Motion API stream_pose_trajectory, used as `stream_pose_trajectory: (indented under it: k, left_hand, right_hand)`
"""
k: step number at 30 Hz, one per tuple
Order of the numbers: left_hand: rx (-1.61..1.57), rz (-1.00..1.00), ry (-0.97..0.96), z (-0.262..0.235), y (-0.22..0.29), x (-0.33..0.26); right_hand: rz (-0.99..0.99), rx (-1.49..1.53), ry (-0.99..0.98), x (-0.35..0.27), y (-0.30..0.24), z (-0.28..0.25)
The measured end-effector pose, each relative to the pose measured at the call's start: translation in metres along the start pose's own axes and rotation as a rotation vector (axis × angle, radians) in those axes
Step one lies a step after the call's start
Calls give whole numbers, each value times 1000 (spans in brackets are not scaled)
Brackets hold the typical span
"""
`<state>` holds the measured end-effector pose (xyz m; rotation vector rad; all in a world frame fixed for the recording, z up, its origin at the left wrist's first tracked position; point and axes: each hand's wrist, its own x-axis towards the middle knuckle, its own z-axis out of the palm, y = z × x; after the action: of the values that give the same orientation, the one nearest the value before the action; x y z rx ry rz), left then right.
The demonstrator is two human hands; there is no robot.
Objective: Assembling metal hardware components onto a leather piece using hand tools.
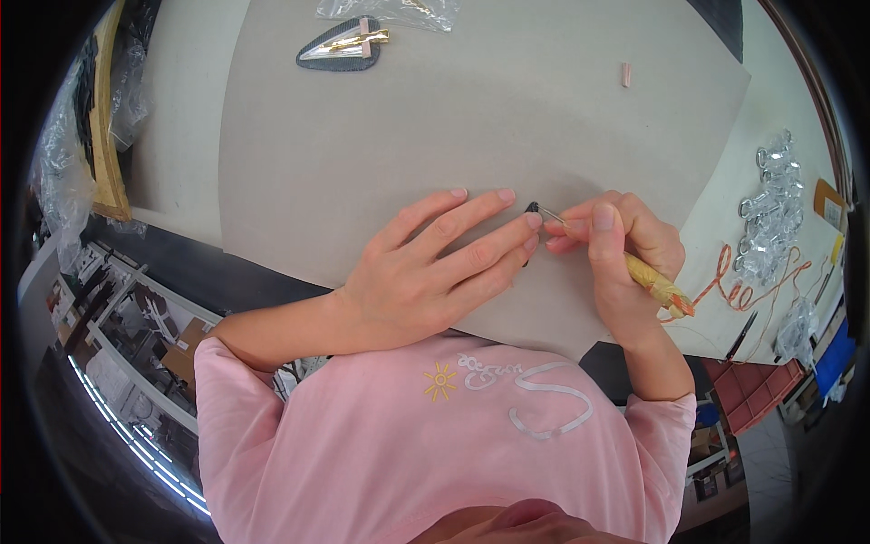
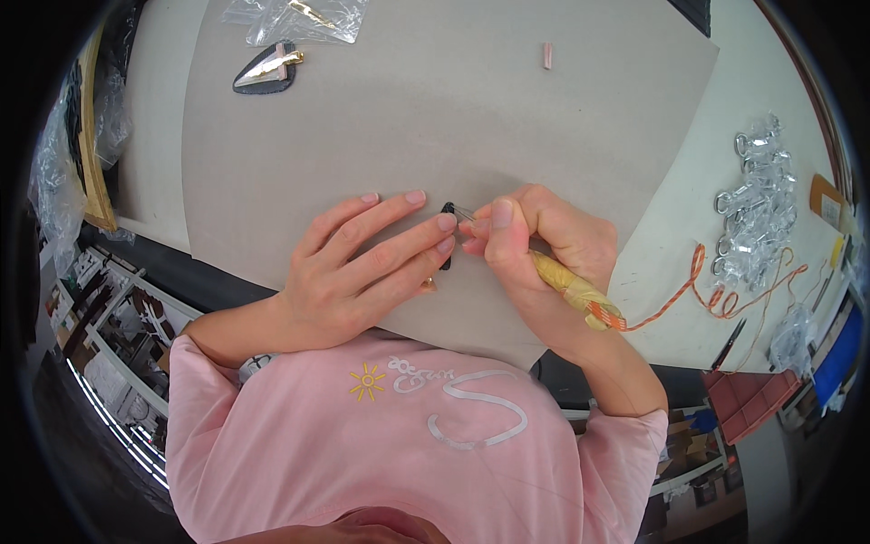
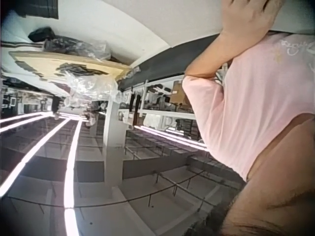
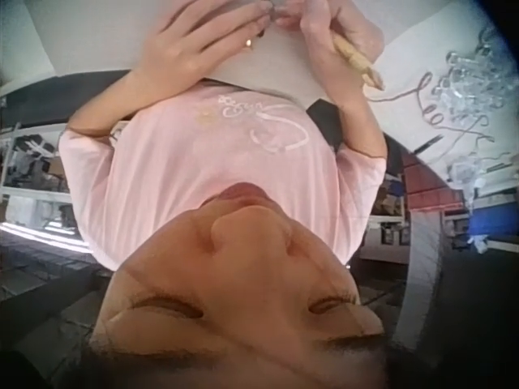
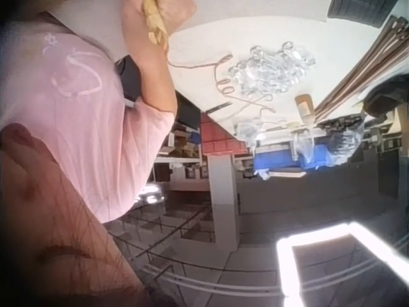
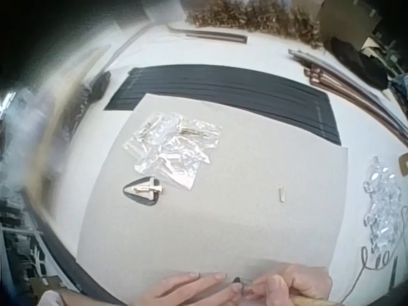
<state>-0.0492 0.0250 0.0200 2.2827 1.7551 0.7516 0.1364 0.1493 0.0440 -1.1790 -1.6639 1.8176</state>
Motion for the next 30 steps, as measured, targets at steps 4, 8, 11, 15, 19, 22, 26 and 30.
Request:
stream_pose_trajectory:
  k: [4,8,11,15,19,22,26,30]
  left_hand:
    - [22,-3,-13,-5,2,0]
    - [45,26,-40,-5,-2,-1]
    - [60,39,-43,-7,-2,1]
    - [41,28,-12,-5,1,-2]
    - [37,26,-10,-5,2,-4]
    - [18,16,-12,-3,1,-3]
    - [11,4,-35,-4,-2,-2]
    - [3,-36,-44,-4,0,-3]
  right_hand:
    - [-46,-107,-20,-6,2,2]
    - [97,72,60,6,-5,2]
    - [23,201,80,10,0,-5]
    - [10,38,18,12,-3,0]
    - [-18,19,-11,12,-1,-1]
    - [9,32,14,12,0,-1]
    - [15,17,12,14,-3,1]
    - [37,-39,-36,16,-5,-1]
